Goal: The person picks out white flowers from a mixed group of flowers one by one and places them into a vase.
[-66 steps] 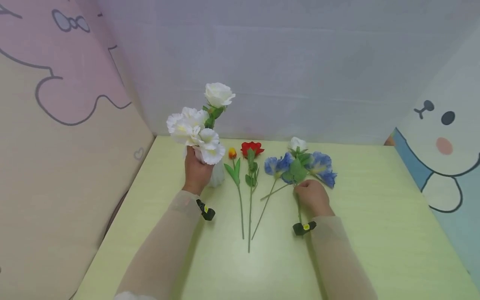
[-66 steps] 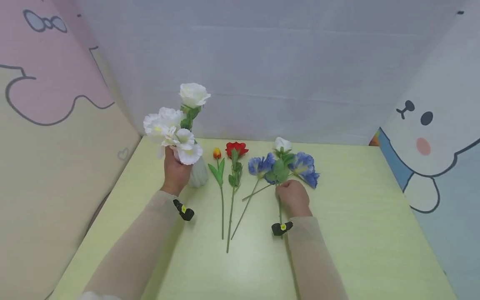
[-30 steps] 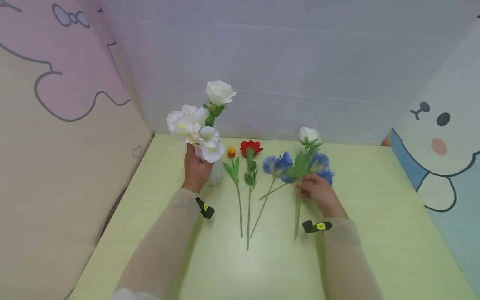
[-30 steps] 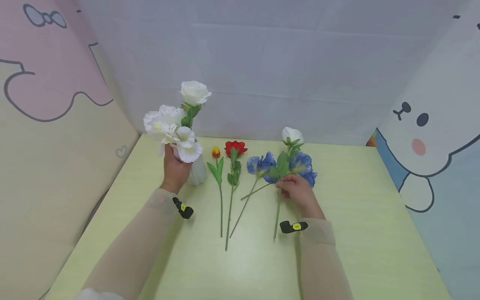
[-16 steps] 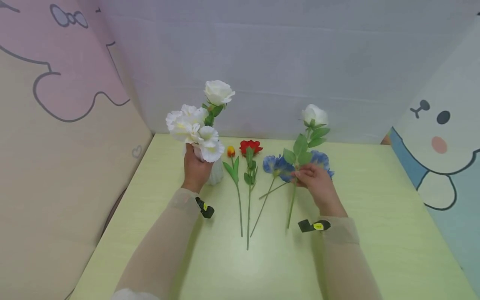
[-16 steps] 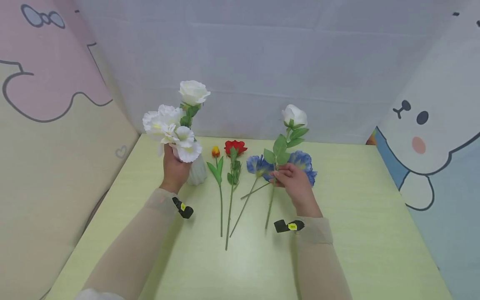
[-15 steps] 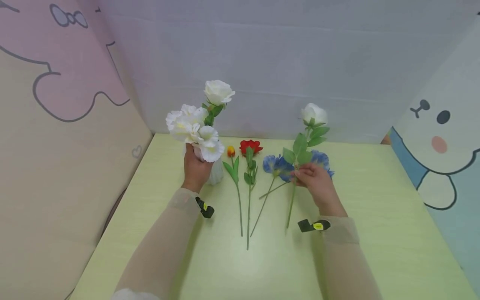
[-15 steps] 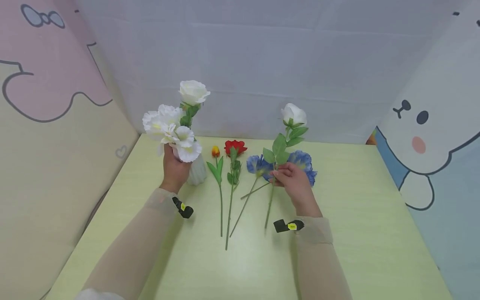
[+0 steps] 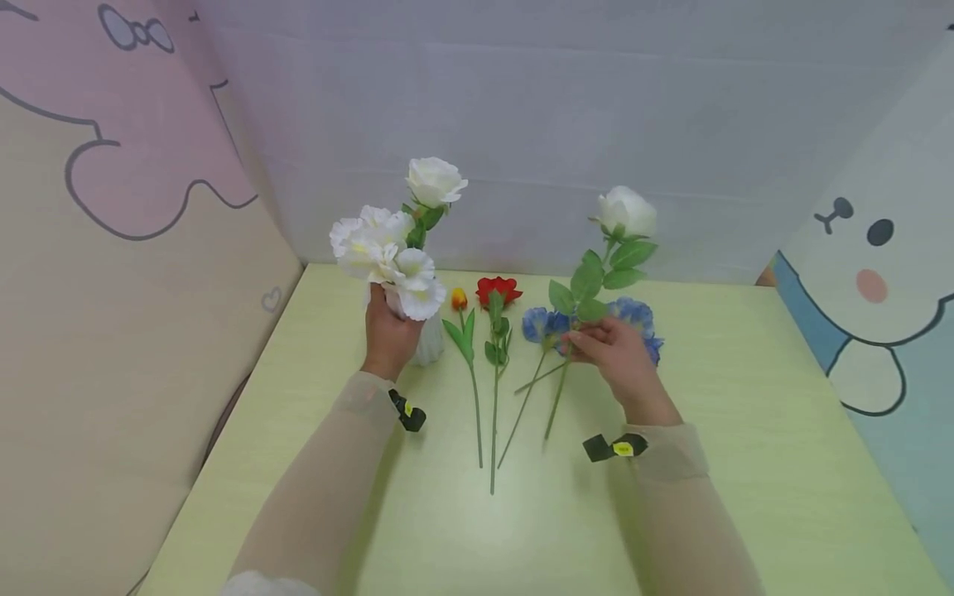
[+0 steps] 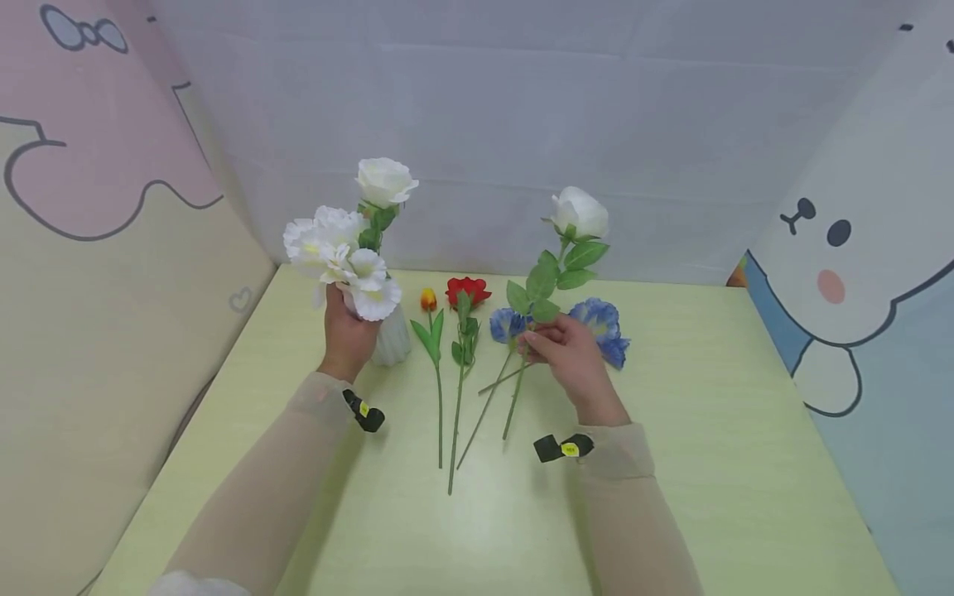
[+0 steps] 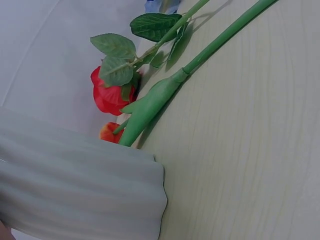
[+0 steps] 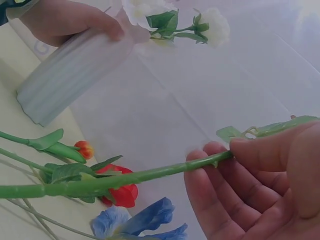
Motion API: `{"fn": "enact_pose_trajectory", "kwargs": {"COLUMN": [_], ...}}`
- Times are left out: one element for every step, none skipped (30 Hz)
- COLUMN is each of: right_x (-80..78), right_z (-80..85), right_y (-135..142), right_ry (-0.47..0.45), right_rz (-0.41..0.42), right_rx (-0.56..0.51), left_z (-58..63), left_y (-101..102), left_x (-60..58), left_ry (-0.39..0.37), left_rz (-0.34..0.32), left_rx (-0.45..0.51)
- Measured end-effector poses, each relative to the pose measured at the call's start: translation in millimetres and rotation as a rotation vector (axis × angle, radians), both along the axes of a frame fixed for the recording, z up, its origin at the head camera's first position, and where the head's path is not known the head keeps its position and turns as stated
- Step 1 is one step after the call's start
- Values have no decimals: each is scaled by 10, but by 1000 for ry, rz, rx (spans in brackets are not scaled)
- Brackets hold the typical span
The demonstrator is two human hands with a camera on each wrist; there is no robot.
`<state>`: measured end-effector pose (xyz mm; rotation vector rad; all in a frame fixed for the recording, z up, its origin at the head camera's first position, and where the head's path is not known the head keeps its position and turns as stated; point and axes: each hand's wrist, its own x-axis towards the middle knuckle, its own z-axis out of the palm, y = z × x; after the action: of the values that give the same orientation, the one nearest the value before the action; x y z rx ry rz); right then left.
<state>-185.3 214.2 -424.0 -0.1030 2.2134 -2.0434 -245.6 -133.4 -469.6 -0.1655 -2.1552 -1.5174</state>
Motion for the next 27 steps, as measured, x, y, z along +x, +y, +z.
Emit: {"fn": "enact_pose_trajectory", "kwargs": {"right_x": [-2, -6, -9, -12, -15, -19, -23, -26, -30, -32, -36, -37, -41, -44, -47, -52, -59, -65, -79, -91, -103, -116, -129, -143, -158, -171, -184], "right_z": [5, 9, 12, 16, 21, 25, 28, 35, 39, 49, 61, 77, 94, 112, 132, 155, 174, 193, 207, 226, 248, 271, 295, 321, 348, 379, 411], "right_y": [-13, -26, -40, -53, -68, -80, -95, -109, -125, -141, -160, -179, -201, -220, -240, -260, -278, -295, -311, -327, -344, -362, -381, -401, -421, -441, -462], "right_ry": [7, 17, 25, 37, 46, 58, 64, 71, 75, 82, 88, 98, 111, 126, 141, 158, 176, 192, 208, 219, 235, 252, 266, 280, 295, 307, 321], "right_rz": [1, 6, 7, 10, 9, 10, 9, 11, 12, 16, 21, 31, 39, 48, 57, 67, 76, 81, 83, 85, 84, 81, 74, 66, 57, 49, 40], "right_rx": [-3, -7, -8, -11, -9, -7, -9, -8, -6, -4, 3, 8, 14, 25, 27, 29, 28, 27, 26, 21, 16, 11, 0, -6, -15, -30, -44], "left_z": [1, 1, 1, 3, 4, 5, 6, 7, 8, 9, 10, 10, 10, 9, 8, 5, 3, 2, 2, 0, 2, 4, 4, 4, 3, 1, -1], "left_y": [0, 1, 3, 4, 5, 5, 6, 6, 6, 5, 5, 5, 3, 3, 2, 0, -1, -1, -1, -2, -2, -1, -1, 0, -1, -1, -2], "left_x": [1, 1, 1, 1, 0, -1, -2, -3, -3, -3, -4, -5, -5, -5, -7, -9, -12, -13, -13, -17, -17, -17, -15, -14, -17, -18, -17], "left_ry": [-2, -4, -8, -12, -16, -20, -22, -25, -26, -25, -22, -19, -15, -11, -8, -4, -2, -3, -4, -9, -12, -17, -23, -27, -31, -36, -36], "left_rz": [1, 0, 1, 1, 2, 4, 4, 4, 4, 3, 1, 0, -2, -3, -4, -3, -3, -1, -1, -2, 0, 2, 5, 8, 9, 11, 14], "left_rx": [2, 4, 5, 6, 5, 3, 2, 0, -2, -3, -2, -1, 0, 1, 0, -1, -3, -4, -4, -3, -5, -5, -4, -5, -4, -4, -5]}}
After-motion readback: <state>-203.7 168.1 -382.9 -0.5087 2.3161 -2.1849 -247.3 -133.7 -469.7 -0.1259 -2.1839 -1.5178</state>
